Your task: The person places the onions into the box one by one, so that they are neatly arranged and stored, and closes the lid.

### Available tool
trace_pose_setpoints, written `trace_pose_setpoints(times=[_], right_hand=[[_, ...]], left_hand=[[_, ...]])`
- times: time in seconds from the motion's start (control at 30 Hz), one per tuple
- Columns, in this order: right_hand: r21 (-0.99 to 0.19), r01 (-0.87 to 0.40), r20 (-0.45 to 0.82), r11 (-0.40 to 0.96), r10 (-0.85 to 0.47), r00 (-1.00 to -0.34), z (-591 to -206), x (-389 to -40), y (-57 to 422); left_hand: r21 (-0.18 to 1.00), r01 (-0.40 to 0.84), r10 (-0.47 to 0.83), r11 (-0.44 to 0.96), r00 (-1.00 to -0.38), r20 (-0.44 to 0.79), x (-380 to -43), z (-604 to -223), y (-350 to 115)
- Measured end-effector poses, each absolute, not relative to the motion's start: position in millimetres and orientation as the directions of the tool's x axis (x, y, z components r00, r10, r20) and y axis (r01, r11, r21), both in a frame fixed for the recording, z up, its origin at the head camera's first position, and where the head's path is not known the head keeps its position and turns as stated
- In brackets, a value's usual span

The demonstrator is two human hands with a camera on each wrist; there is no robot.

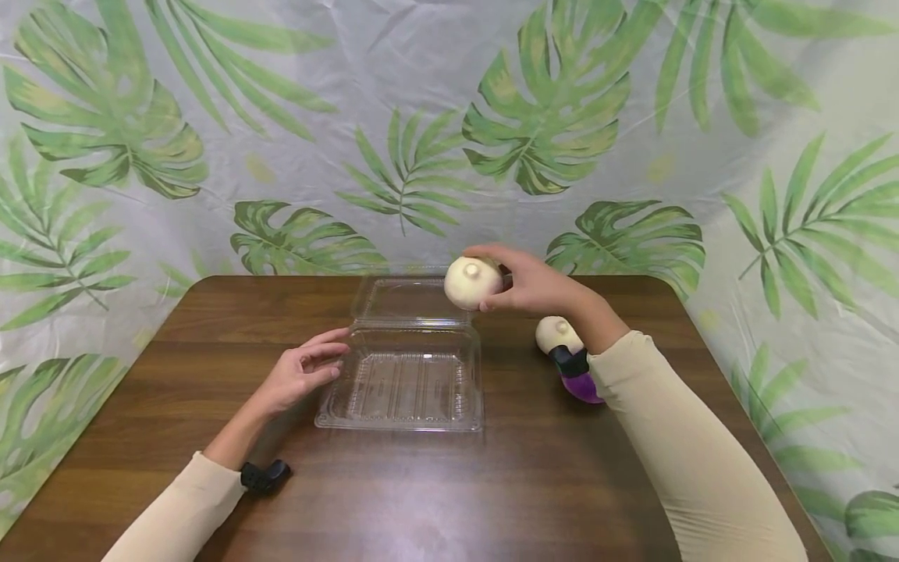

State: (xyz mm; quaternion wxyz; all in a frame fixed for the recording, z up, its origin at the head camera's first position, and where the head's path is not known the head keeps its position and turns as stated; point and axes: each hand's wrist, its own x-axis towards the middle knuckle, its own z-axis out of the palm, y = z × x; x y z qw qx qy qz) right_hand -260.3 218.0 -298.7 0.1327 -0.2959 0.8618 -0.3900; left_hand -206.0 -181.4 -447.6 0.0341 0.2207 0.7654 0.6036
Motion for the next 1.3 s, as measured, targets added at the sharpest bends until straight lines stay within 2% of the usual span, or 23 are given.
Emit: trace_pose_setpoints(times=[0.37,0.6,1.3], right_hand=[[-0.697,-0.478,-0.011,0.536,-0.673,-0.739,-305,-266,182],[-0.710,-0.482,-0.027,0.513,-0.704,-0.709,-309,-266,165],[-0.722,-0.461,-0.075,0.515,-0.721,-0.689,-324,-266,146]], left_hand=[[0.934,0.305,0.385,0.186,-0.897,0.217,-207,-450,-182],[0.937,0.302,0.389,0.178,-0.896,0.215,-206,-449,-182],[0.926,0.330,0.365,0.181,-0.897,0.248,-207,-453,-180]])
